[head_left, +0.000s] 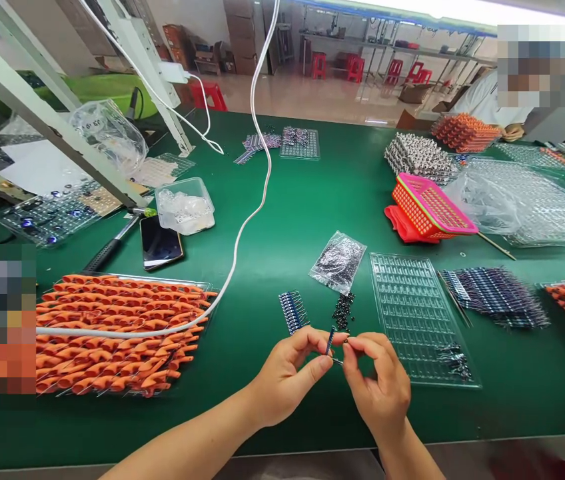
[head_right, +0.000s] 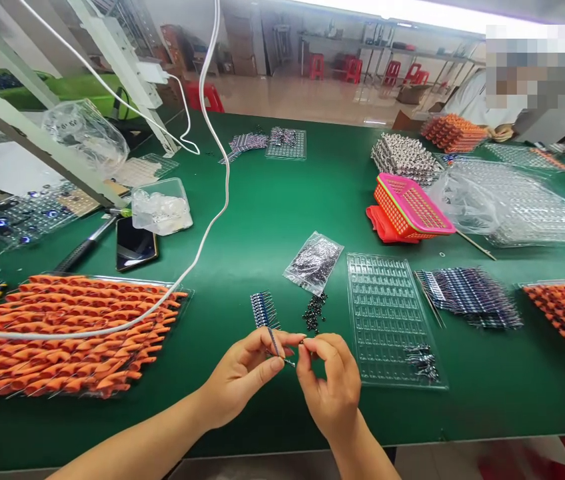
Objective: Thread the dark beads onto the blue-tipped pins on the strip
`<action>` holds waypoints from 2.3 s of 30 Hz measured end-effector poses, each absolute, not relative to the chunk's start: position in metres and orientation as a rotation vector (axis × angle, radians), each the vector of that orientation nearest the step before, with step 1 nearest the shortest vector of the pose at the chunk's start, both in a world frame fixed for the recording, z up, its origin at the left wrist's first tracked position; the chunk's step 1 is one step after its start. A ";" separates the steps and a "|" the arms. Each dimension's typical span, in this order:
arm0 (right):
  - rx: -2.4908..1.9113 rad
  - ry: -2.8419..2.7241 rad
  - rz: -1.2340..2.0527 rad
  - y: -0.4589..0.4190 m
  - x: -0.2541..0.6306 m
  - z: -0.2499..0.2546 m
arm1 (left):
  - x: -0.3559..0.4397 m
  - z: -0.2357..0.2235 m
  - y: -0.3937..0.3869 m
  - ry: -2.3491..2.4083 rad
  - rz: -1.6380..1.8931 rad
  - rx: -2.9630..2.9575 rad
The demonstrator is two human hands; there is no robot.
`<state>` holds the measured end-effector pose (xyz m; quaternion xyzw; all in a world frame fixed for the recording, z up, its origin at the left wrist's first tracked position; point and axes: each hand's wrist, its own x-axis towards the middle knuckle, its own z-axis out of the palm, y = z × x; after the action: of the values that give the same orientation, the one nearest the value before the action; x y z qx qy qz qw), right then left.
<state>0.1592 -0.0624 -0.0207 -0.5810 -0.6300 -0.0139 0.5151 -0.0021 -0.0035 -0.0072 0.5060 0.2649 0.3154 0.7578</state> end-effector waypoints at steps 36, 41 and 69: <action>-1.380 -1.557 -0.179 -0.062 0.162 -0.022 | -0.002 -0.013 -0.010 0.521 0.773 1.416; -1.368 -1.570 -0.190 -0.062 0.163 -0.024 | -0.002 -0.014 -0.010 0.506 0.780 1.428; -1.436 -1.471 0.196 -0.063 0.160 -0.017 | 0.006 -0.012 -0.001 0.568 0.659 0.842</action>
<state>0.1604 -0.0628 -0.0174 -0.5969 -0.6117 0.0816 0.5127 0.0056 -0.0012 -0.0120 0.3955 0.2670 0.3098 0.8224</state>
